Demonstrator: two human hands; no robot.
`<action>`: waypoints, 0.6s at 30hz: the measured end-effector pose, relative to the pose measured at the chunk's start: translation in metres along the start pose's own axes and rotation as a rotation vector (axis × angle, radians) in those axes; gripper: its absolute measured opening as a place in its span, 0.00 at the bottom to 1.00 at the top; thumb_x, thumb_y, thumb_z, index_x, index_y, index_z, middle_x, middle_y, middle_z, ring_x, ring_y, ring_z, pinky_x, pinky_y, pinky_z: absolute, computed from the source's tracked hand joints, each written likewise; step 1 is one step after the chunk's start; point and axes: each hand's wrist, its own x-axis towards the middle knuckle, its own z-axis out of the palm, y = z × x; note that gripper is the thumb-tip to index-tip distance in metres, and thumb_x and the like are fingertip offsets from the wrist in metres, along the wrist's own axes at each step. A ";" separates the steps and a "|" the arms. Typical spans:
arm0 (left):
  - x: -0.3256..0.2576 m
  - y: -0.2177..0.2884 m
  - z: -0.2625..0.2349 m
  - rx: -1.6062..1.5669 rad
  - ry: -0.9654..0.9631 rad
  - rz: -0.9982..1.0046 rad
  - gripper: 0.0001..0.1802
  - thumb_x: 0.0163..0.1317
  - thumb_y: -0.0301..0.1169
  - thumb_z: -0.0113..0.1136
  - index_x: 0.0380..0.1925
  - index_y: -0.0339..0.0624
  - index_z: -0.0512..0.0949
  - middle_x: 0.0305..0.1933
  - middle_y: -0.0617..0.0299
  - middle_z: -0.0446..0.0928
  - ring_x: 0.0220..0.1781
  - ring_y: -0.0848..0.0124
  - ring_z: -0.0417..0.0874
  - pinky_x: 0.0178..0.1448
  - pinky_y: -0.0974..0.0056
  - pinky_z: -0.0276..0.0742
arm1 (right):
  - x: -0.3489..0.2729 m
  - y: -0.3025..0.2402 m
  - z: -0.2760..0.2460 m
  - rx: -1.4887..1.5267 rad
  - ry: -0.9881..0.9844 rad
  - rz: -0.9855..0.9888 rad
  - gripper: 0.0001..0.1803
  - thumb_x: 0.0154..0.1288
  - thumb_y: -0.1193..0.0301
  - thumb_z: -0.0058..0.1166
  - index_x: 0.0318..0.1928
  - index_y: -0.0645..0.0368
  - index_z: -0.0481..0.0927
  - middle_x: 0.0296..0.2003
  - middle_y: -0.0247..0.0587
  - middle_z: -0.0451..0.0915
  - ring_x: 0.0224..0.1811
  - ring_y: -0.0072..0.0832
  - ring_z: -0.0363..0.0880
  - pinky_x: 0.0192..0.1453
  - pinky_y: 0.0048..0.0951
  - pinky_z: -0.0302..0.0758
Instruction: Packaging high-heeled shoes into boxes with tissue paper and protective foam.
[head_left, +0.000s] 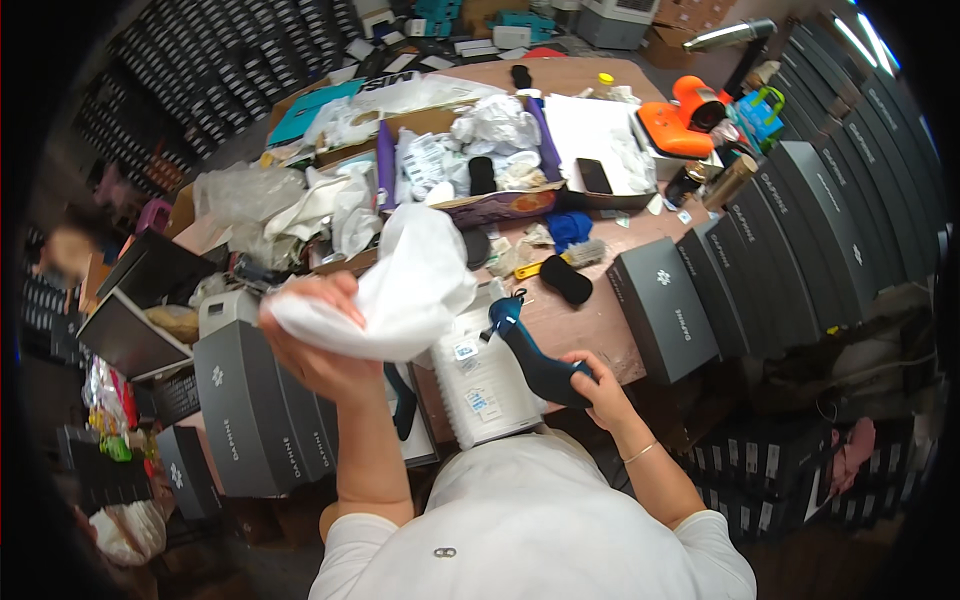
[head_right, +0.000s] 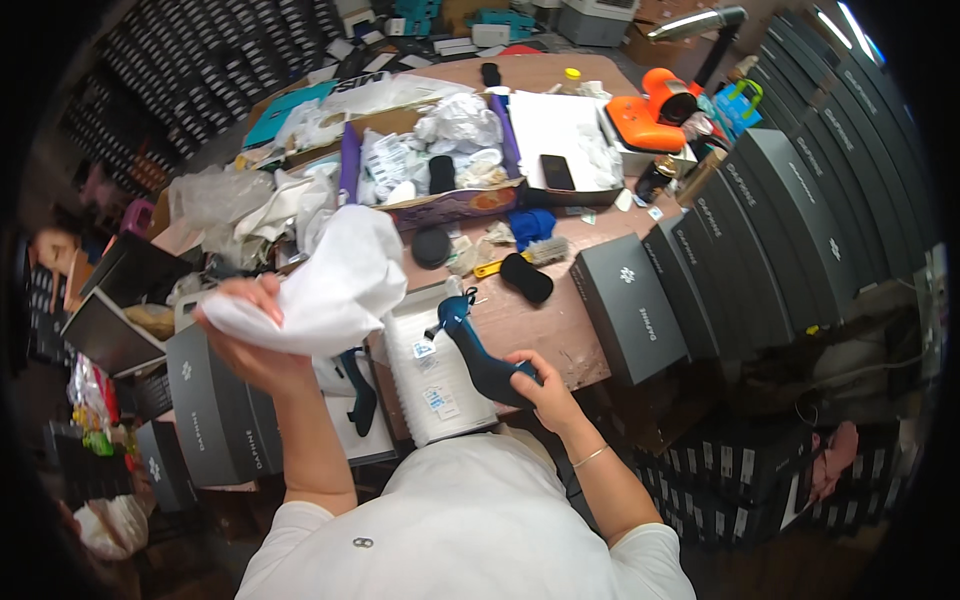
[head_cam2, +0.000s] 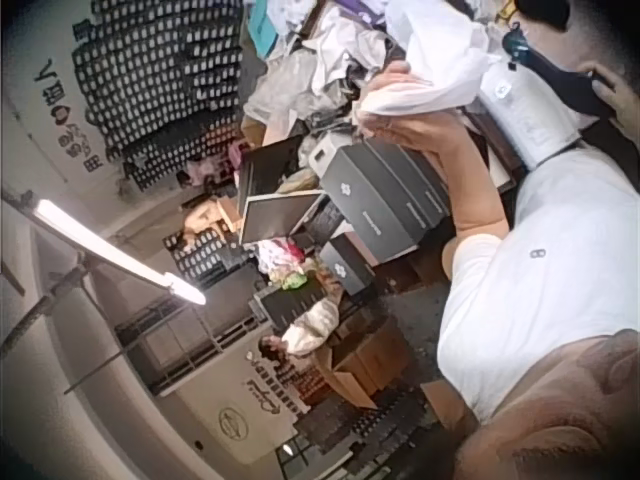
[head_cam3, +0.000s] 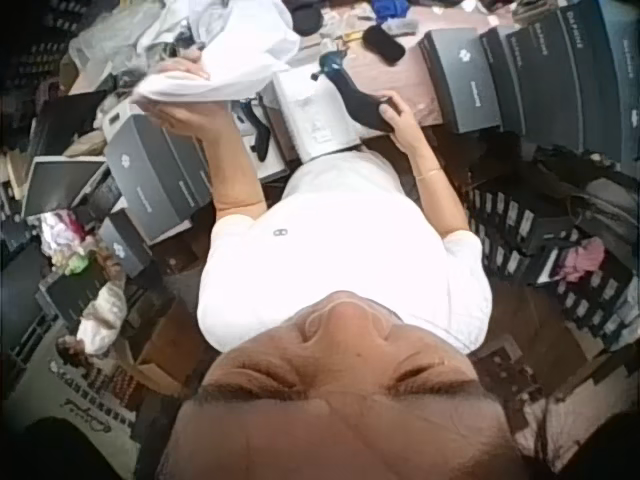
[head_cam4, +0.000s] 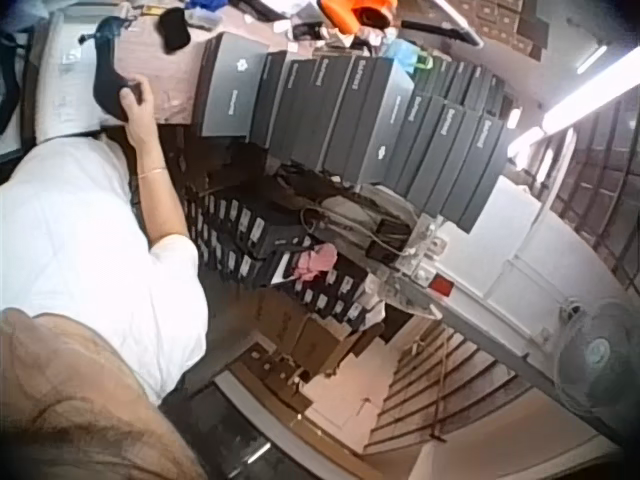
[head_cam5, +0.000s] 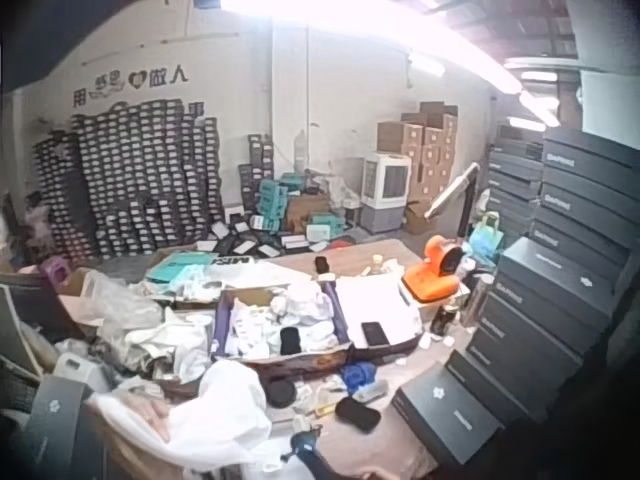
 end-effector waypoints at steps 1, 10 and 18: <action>-0.023 -0.006 -0.001 0.141 -0.035 -0.018 0.22 0.73 0.45 0.40 0.30 0.40 0.72 0.28 0.59 0.74 0.31 0.69 0.79 0.52 0.56 0.73 | 0.004 0.005 -0.015 0.103 -0.050 -0.063 0.28 0.64 0.50 0.55 0.53 0.58 0.68 0.45 0.43 0.77 0.47 0.36 0.80 0.45 0.40 0.84; -0.226 -0.111 -0.071 0.620 -0.862 -0.886 0.25 0.67 0.43 0.56 0.55 0.36 0.71 0.54 0.57 0.75 0.52 0.66 0.76 0.58 0.60 0.69 | 0.013 0.001 0.004 0.392 -0.001 -0.127 0.32 0.62 0.43 0.51 0.53 0.57 0.67 0.44 0.47 0.78 0.43 0.39 0.82 0.45 0.46 0.83; -0.157 -0.067 -0.014 0.008 -0.056 -0.972 0.36 0.63 0.27 0.59 0.68 0.41 0.53 0.58 0.59 0.65 0.58 0.70 0.72 0.61 0.66 0.69 | 0.011 0.035 0.021 -0.093 -0.165 -0.204 0.17 0.56 0.70 0.65 0.44 0.58 0.74 0.52 0.40 0.73 0.56 0.28 0.69 0.63 0.31 0.64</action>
